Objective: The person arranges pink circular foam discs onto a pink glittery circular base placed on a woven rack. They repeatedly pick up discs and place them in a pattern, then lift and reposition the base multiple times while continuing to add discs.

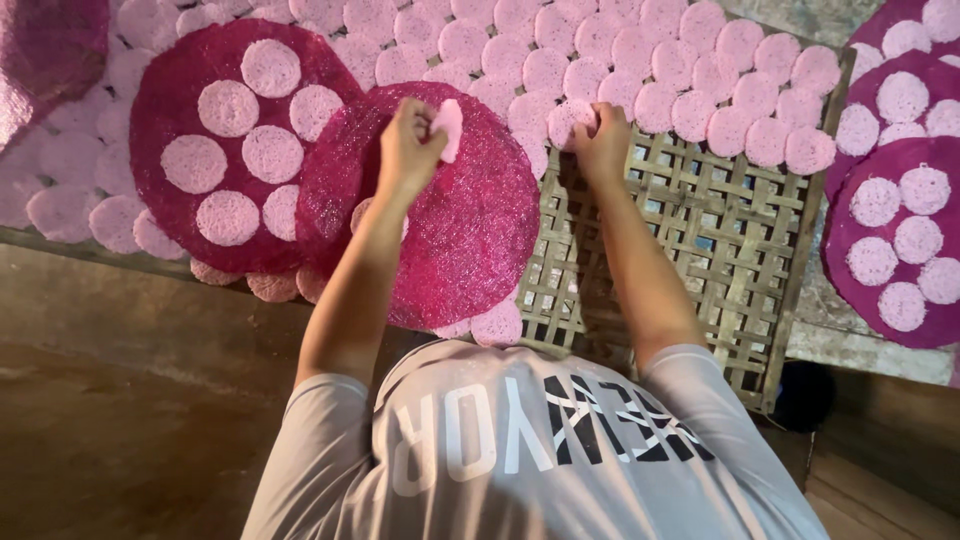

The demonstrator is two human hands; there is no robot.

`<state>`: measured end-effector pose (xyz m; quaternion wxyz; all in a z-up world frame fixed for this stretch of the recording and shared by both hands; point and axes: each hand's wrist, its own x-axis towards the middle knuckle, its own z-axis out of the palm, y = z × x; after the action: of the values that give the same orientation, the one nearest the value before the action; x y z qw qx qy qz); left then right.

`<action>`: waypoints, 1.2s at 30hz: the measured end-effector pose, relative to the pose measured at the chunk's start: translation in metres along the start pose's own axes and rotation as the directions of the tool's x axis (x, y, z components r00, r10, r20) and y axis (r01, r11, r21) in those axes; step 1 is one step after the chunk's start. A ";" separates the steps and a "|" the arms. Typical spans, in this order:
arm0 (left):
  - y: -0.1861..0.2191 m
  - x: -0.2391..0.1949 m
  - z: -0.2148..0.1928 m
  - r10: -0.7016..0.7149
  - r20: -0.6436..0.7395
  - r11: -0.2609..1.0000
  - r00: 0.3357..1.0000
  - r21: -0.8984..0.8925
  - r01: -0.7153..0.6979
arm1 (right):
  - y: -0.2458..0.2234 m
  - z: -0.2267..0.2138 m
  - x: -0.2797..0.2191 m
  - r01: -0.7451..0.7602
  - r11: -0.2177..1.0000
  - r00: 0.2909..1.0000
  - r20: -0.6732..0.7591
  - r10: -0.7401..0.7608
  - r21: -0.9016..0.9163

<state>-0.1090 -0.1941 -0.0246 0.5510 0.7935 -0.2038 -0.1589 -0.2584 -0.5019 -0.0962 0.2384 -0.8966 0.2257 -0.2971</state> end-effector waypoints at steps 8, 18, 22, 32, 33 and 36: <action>0.079 -0.030 0.061 -0.035 0.184 0.999 0.982 0.035 0.029 | -0.032 -0.018 -0.033 -0.503 0.666 0.864 0.317 0.390 0.551; 0.036 -0.077 -0.046 -0.132 0.112 0.720 0.985 0.694 0.018 | 0.050 -0.041 -0.032 -0.519 0.308 0.804 0.332 0.494 0.798; -0.022 -0.094 -0.073 -0.178 0.032 0.536 0.983 0.841 0.070 | 0.056 -0.038 -0.025 -0.408 0.872 0.913 0.149 0.380 0.272; 0.037 -0.093 -0.046 -0.221 0.329 0.938 0.918 0.328 0.108 | -0.081 -0.068 -0.060 -0.556 0.799 0.765 0.519 0.382 0.230; 0.054 -0.092 -0.028 -0.112 0.336 0.960 0.935 0.278 0.015 | -0.093 -0.064 -0.072 -0.600 0.683 0.661 0.739 0.130 0.416; 0.094 -0.107 0.043 0.003 0.383 1.000 0.924 0.015 -0.009 | -0.097 -0.061 -0.107 -0.784 -0.163 0.566 0.798 0.206 0.598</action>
<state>-0.2359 -0.2043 0.0519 0.4945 0.7511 -0.3113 -0.3073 -0.3489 -0.3850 -0.0441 0.8942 -0.3649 0.2580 -0.0271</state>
